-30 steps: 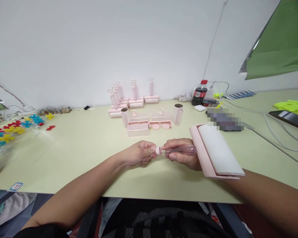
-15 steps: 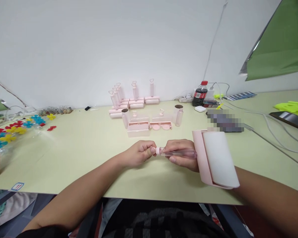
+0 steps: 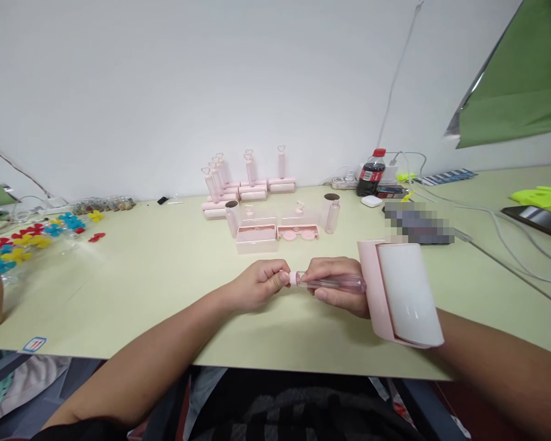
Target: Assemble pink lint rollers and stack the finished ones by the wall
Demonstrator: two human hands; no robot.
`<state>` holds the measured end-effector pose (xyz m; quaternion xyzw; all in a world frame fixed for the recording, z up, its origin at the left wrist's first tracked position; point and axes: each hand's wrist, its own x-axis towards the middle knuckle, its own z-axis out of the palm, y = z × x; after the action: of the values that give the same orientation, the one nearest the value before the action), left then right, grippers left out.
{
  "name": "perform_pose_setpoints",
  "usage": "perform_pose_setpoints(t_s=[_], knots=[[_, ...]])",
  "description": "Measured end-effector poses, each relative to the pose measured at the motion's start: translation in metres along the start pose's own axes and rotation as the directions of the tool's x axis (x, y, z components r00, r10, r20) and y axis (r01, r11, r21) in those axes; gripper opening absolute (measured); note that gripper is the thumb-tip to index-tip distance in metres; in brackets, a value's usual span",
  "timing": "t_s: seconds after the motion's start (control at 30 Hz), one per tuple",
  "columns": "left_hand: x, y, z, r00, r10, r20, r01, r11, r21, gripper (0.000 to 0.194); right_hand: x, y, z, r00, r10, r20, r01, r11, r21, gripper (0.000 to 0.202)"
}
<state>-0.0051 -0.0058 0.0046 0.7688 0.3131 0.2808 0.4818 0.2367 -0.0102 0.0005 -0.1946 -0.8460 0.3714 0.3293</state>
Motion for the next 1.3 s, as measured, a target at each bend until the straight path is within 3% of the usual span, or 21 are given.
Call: perform_pose_setpoints(t_s=[0.17, 0.3, 0.4, 0.47, 0.57, 0.63, 0.77, 0.83, 0.87, 0.97, 1.03, 1.13, 1.3], knots=[[0.000, -0.002, -0.001, 1.000, -0.009, 0.006, 0.009, 0.999, 0.047, 0.047, -0.002, 0.001, 0.001, 0.998, 0.048, -0.038, -0.048, 0.999, 0.009, 0.030], [0.002, 0.000, -0.013, 0.982, 0.143, -0.121, -0.083, 0.913, 0.400, 0.038, -0.002, -0.005, -0.002, 0.986, 0.122, -0.110, -0.131, 0.988, -0.082, 0.029], [0.005, -0.001, -0.032, 0.918, 0.278, -0.283, -0.027, 0.754, 0.656, 0.030, 0.001, -0.012, -0.004, 0.991, 0.079, -0.113, -0.091, 0.990, -0.110, 0.024], [0.007, -0.006, -0.044, 0.898, 0.220, -0.381, 0.145, 0.670, 0.728, 0.033, 0.005, -0.014, -0.003, 0.989, 0.057, -0.135, -0.069, 0.994, -0.085, 0.023], [0.011, -0.017, -0.054, 0.894, 0.022, -0.448, 0.358, 0.567, 0.742, 0.047, 0.009, -0.010, 0.003, 0.977, 0.080, -0.198, -0.079, 0.997, 0.014, 0.036], [0.012, -0.023, -0.054, 0.902, -0.062, -0.427, 0.391, 0.535, 0.749, 0.056, 0.012, -0.006, 0.007, 0.960, 0.155, -0.232, -0.144, 0.988, 0.061, 0.037], [0.012, -0.023, -0.050, 0.903, -0.115, -0.413, 0.414, 0.488, 0.768, 0.059, 0.016, -0.002, 0.010, 0.918, 0.317, -0.240, -0.309, 0.948, 0.073, 0.029], [0.010, -0.017, -0.051, 0.894, -0.141, -0.425, 0.429, 0.542, 0.723, 0.058, 0.018, -0.001, 0.010, 0.912, 0.339, -0.230, -0.330, 0.941, 0.080, 0.022], [0.008, -0.015, -0.053, 0.892, -0.164, -0.422, 0.427, 0.616, 0.663, 0.057, 0.019, -0.001, 0.010, 0.911, 0.352, -0.213, -0.341, 0.936, 0.088, 0.019], [0.007, -0.009, -0.060, 0.892, -0.211, -0.399, 0.354, 0.876, 0.327, 0.052, 0.018, 0.002, 0.011, 0.877, 0.465, -0.118, -0.443, 0.879, 0.173, 0.018], [0.007, -0.007, -0.064, 0.901, -0.193, -0.388, 0.244, 0.966, 0.088, 0.050, 0.017, 0.004, 0.013, 0.831, 0.554, -0.053, -0.527, 0.814, 0.244, 0.018], [0.008, -0.005, -0.065, 0.918, -0.139, -0.372, 0.101, 0.988, -0.119, 0.053, 0.016, 0.005, 0.015, 0.781, 0.623, -0.034, -0.590, 0.755, 0.285, 0.024], [0.008, -0.004, -0.057, 0.943, -0.049, -0.328, -0.002, 0.988, -0.153, 0.050, 0.019, 0.002, 0.015, 0.756, 0.649, -0.082, -0.608, 0.743, 0.280, 0.027]])
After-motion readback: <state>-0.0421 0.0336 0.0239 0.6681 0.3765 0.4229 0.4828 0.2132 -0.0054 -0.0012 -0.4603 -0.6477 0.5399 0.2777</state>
